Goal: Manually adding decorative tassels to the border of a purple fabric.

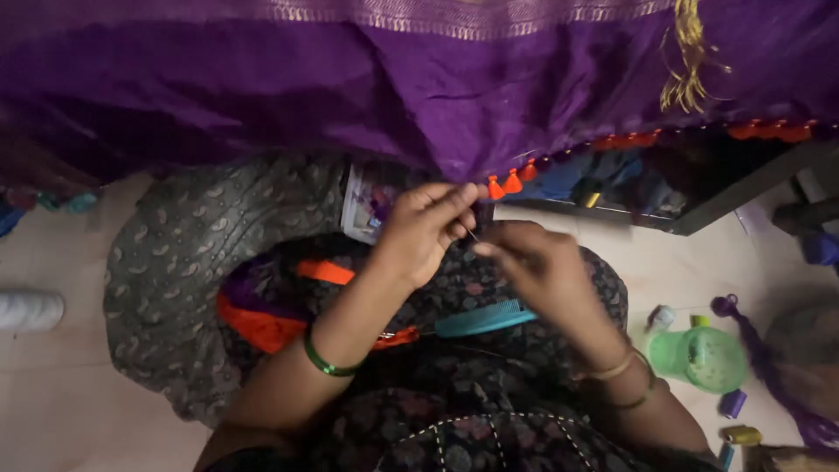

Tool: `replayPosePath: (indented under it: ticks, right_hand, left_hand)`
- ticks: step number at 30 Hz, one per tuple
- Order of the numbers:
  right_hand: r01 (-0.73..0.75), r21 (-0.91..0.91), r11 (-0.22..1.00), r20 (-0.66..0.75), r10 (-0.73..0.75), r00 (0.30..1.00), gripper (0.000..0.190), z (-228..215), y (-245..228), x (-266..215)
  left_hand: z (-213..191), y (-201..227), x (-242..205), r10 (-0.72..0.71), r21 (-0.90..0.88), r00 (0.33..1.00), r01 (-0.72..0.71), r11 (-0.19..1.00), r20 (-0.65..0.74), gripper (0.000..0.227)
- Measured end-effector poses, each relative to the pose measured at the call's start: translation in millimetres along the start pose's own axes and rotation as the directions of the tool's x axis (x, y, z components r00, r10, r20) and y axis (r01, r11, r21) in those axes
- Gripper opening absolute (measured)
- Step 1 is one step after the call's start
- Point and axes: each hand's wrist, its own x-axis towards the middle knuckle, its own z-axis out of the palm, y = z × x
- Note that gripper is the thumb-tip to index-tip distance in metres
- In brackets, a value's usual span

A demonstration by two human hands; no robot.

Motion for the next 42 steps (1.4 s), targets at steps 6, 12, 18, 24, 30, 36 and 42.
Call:
replayPosePath:
  ticks: [6,12,18,24,30,36,42]
  right_hand:
    - [0.256,0.962,-0.096,-0.259,-0.616,0.744,0.017,-67,35,10]
    - [0.342,0.88,-0.33,-0.443,-0.31,0.841,0.022,-74,114,6]
    - [0.251,0.656,0.712,-0.066,-0.277,0.958,0.028,-45,-9,-7]
    - [0.493,0.253,0.832,0.141,-0.536,0.832,0.061,-31,-60,9]
    - [0.426,0.251,0.869,0.143,-0.469,0.872,0.062,-37,-31,-2]
    - [0.259,0.468,0.845,0.109,-0.346,0.932,0.057,-38,-10,-14]
    - [0.055,0.654,0.754,0.211,-0.252,0.945,0.059,-21,-13,-6]
  left_hand:
    - [-4,14,0,-0.022,-0.174,0.999,0.017,0.985,-0.027,0.019]
    - [-2,16,-3,-0.038,-0.18,0.999,0.038,0.983,0.002,0.019]
    - [15,23,-13,-0.122,0.057,0.991,0.125,0.991,-0.047,0.017]
    - [2,9,-10,-0.05,-0.02,0.998,0.049,0.999,-0.029,0.014]
    - [2,25,-15,-0.086,-0.048,0.996,0.088,0.995,0.028,0.022]
    - [6,26,-12,-0.09,-0.086,0.996,0.092,0.992,0.029,0.024]
    - [11,24,-16,-0.094,-0.044,0.996,0.093,0.995,-0.01,0.023]
